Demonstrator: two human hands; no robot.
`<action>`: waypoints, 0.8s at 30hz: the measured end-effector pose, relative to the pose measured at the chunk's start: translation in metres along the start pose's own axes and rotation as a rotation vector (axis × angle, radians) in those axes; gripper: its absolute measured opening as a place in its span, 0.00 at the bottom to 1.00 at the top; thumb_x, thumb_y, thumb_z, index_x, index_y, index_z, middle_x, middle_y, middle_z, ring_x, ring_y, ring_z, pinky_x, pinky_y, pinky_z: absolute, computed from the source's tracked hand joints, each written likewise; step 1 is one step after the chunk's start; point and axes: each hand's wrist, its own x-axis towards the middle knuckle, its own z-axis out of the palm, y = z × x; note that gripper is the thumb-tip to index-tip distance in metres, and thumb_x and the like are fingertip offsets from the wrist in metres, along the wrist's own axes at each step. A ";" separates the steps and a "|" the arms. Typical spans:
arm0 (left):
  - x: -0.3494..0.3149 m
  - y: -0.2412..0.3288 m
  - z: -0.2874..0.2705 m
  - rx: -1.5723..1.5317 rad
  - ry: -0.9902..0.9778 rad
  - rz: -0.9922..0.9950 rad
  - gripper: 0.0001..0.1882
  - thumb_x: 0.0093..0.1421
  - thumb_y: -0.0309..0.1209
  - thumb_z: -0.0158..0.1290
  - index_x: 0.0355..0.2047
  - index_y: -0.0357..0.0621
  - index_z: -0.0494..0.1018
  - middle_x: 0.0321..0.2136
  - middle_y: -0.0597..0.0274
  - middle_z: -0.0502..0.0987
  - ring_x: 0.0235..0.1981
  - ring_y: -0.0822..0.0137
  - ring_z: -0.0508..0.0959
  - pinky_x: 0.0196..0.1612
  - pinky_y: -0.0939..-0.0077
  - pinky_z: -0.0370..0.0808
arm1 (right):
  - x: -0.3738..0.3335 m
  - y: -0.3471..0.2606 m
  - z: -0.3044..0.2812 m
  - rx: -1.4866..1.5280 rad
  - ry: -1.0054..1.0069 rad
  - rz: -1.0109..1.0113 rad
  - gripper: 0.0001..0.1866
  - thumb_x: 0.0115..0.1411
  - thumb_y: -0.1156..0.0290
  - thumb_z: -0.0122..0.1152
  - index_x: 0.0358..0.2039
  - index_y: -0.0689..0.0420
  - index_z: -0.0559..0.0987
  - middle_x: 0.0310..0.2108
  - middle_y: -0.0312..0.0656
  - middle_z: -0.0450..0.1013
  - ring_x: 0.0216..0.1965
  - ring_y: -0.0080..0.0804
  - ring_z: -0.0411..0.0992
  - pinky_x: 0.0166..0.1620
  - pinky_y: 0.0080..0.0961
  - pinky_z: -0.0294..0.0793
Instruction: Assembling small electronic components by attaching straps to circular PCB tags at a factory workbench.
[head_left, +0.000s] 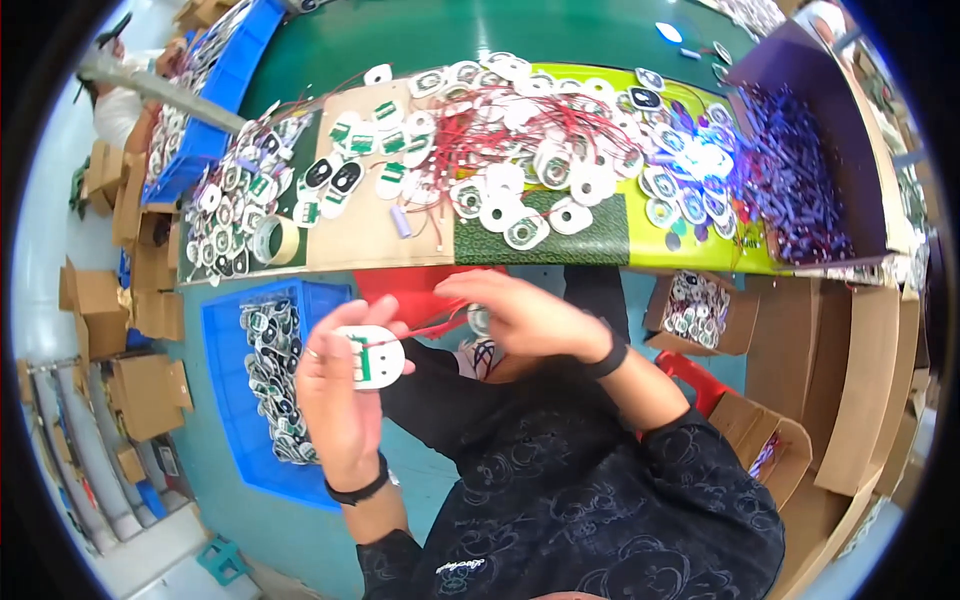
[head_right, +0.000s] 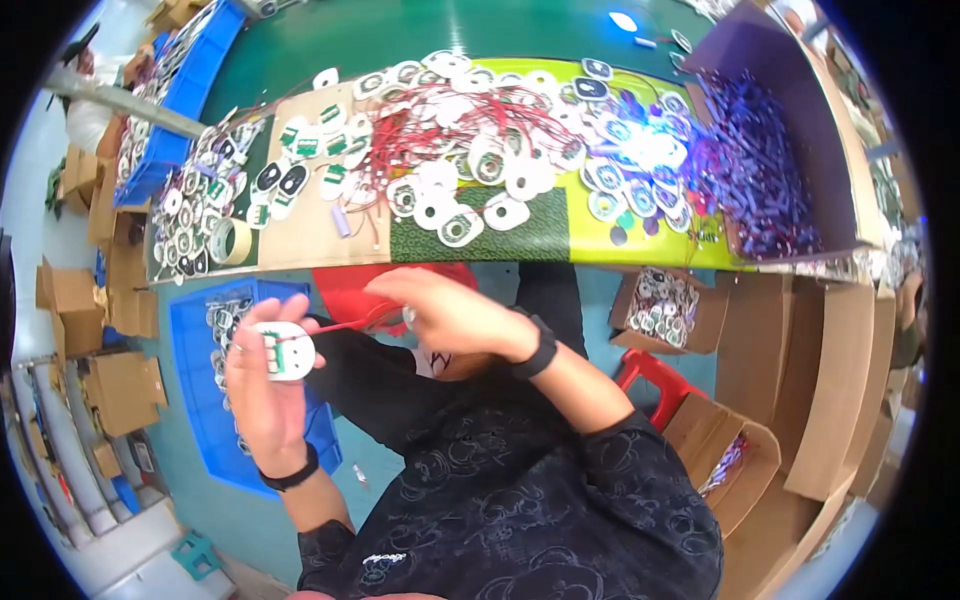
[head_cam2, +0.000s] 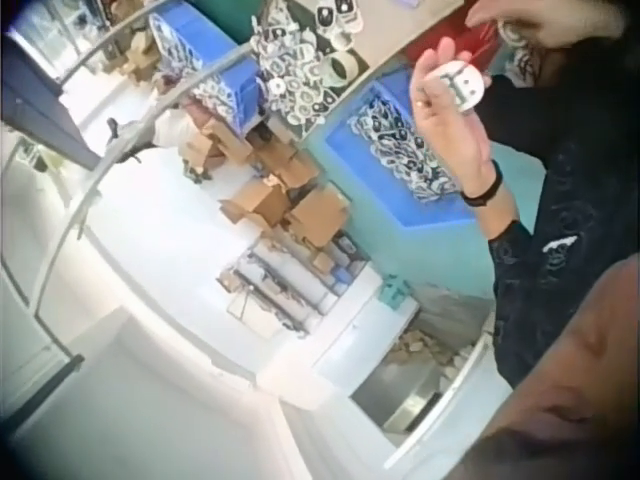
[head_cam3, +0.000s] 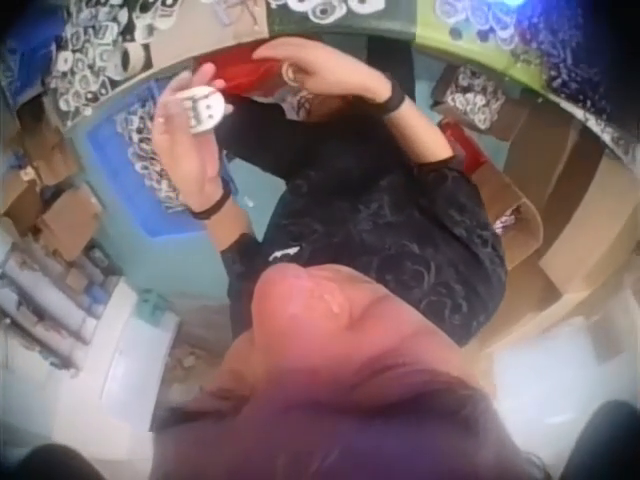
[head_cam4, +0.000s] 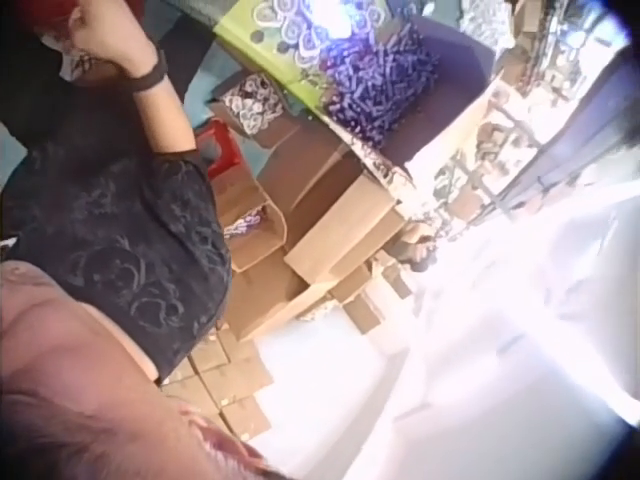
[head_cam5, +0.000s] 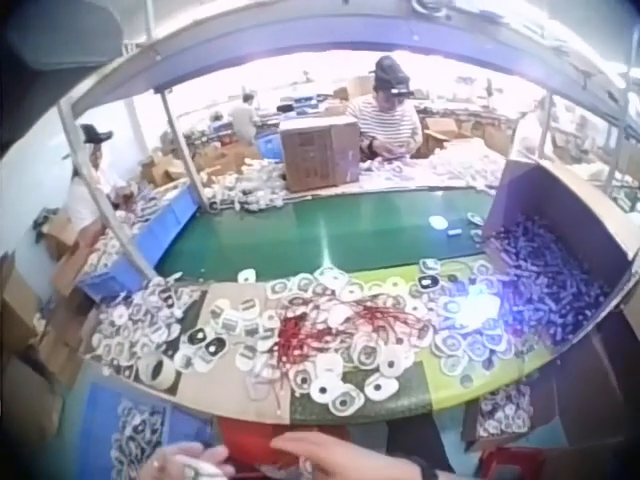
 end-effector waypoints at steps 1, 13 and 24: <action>-0.007 -0.008 -0.010 -0.019 0.020 -0.033 0.22 0.71 0.38 0.47 0.55 0.32 0.68 0.49 0.37 0.77 0.46 0.52 0.82 0.38 0.62 0.85 | 0.006 0.000 -0.006 0.145 0.019 0.024 0.37 0.42 0.93 0.40 0.55 0.61 0.75 0.56 0.52 0.70 0.60 0.45 0.68 0.61 0.33 0.68; -0.044 -0.097 -0.054 -0.227 0.161 -0.302 0.15 0.72 0.34 0.46 0.51 0.35 0.71 0.49 0.42 0.78 0.44 0.60 0.82 0.43 0.60 0.85 | 0.142 0.028 0.066 -0.975 0.401 0.197 0.13 0.55 0.71 0.61 0.38 0.61 0.71 0.32 0.48 0.71 0.36 0.44 0.74 0.38 0.39 0.74; -0.009 -0.087 -0.074 -0.073 0.162 -0.221 0.21 0.74 0.42 0.41 0.53 0.34 0.68 0.30 0.52 0.81 0.30 0.68 0.82 0.22 0.82 0.76 | 0.089 -0.032 0.035 -0.374 0.206 -0.167 0.16 0.54 0.82 0.61 0.45 0.58 0.79 0.39 0.45 0.72 0.37 0.47 0.73 0.39 0.39 0.74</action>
